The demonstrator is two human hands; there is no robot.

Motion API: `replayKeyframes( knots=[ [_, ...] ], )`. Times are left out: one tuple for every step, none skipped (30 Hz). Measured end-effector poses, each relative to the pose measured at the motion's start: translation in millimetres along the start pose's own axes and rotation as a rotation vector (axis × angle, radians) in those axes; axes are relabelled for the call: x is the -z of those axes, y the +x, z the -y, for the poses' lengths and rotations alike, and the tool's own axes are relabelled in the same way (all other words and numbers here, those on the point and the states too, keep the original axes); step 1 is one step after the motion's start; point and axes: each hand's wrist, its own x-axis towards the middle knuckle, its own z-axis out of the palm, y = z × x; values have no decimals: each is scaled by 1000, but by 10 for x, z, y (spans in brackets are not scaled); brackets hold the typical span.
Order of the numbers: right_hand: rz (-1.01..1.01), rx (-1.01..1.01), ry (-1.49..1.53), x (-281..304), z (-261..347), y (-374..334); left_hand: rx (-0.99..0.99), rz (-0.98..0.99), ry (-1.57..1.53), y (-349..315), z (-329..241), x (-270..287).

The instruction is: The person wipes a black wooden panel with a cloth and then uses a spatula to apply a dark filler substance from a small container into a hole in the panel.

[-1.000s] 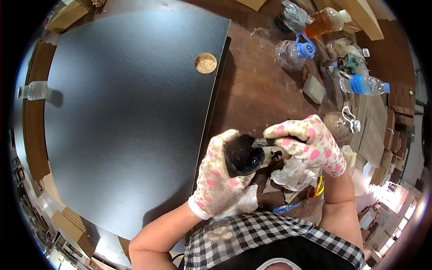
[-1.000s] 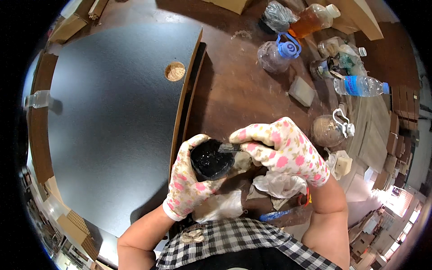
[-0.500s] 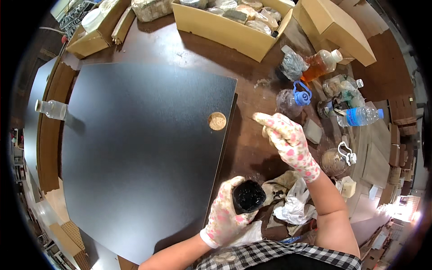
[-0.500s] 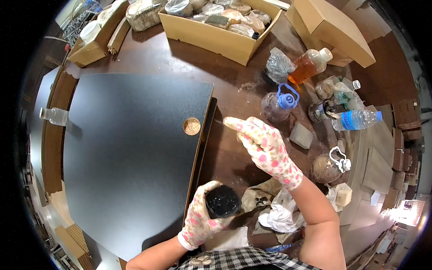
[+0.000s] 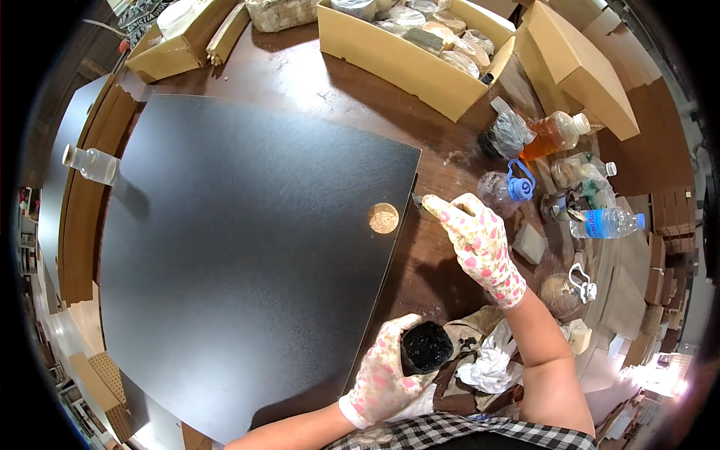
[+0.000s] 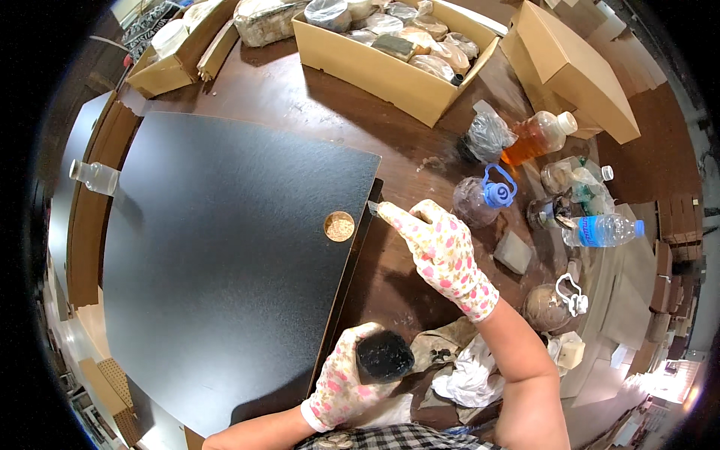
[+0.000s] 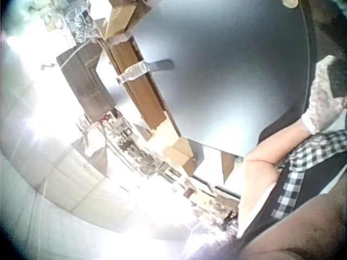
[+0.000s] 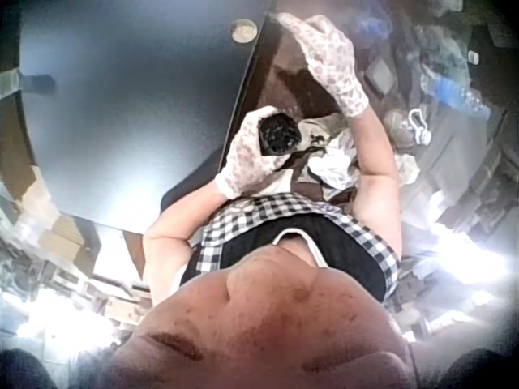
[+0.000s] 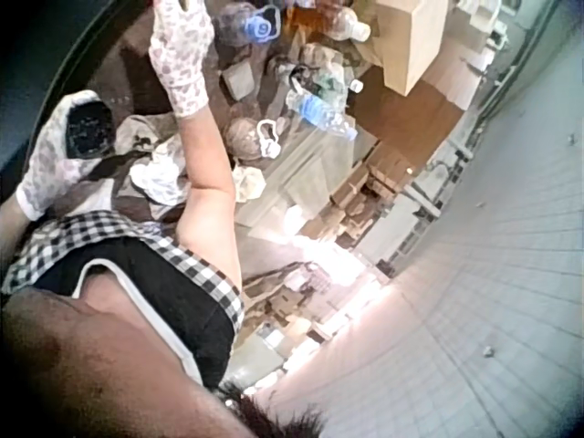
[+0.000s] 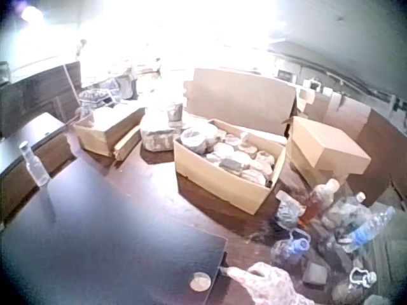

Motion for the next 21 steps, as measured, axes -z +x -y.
replayKeyframes(
  knots=[
    [5,3,-1,-6,-1,3,4,5,14,1,-10,5],
    [4,13,9,-3,-1,8,3,3,10,0,-20,11],
    [3,22,19,-1,-2,11,-3,2,13,-1,-27,18],
    [5,23,16,-5,-7,10,-9,1,15,-2,-28,21],
    [-10,33,25,-16,-14,14,-9,-2,13,-3,-23,22],
    [-26,41,34,-23,-17,18,-10,2,19,-6,-13,21],
    [-24,43,34,-28,-13,24,-11,6,25,-9,-5,18],
    [-28,44,18,-25,-6,30,-13,6,23,-10,-2,14],
    [-32,45,2,-19,-3,32,-23,1,27,-11,1,9],
    [-32,46,-1,-3,-4,25,-33,-4,31,-10,2,5],
    [3,47,-11,10,-2,11,-34,-5,31,-11,4,7],
    [39,48,-20,19,-5,3,-30,-4,19,-12,6,9],
    [39,49,-20,9,-21,-4,-27,-4,6,-13,7,11],
    [-22,57,32,-7,-47,-18,-28,-3,6,-10,5,12],
    [-83,64,84,-15,-63,-26,-28,3,1,-8,2,14],
    [-114,88,61,-5,-69,-17,-27,8,-3,-5,1,13],
    [-115,87,59,4,-50,-1,-28,10,-4,-4,0,13],
    [-80,63,40,10,-14,24,-23,13,-2,-6,1,11],
    [-44,40,22,14,4,36,-18,17,-1,-7,0,10],
    [-50,54,47,-22,-22,28,-18,14,-2,-8,0,9],
    [-48,57,47,-20,-25,23,-14,6,-5,-10,-6,12]
  ],
)
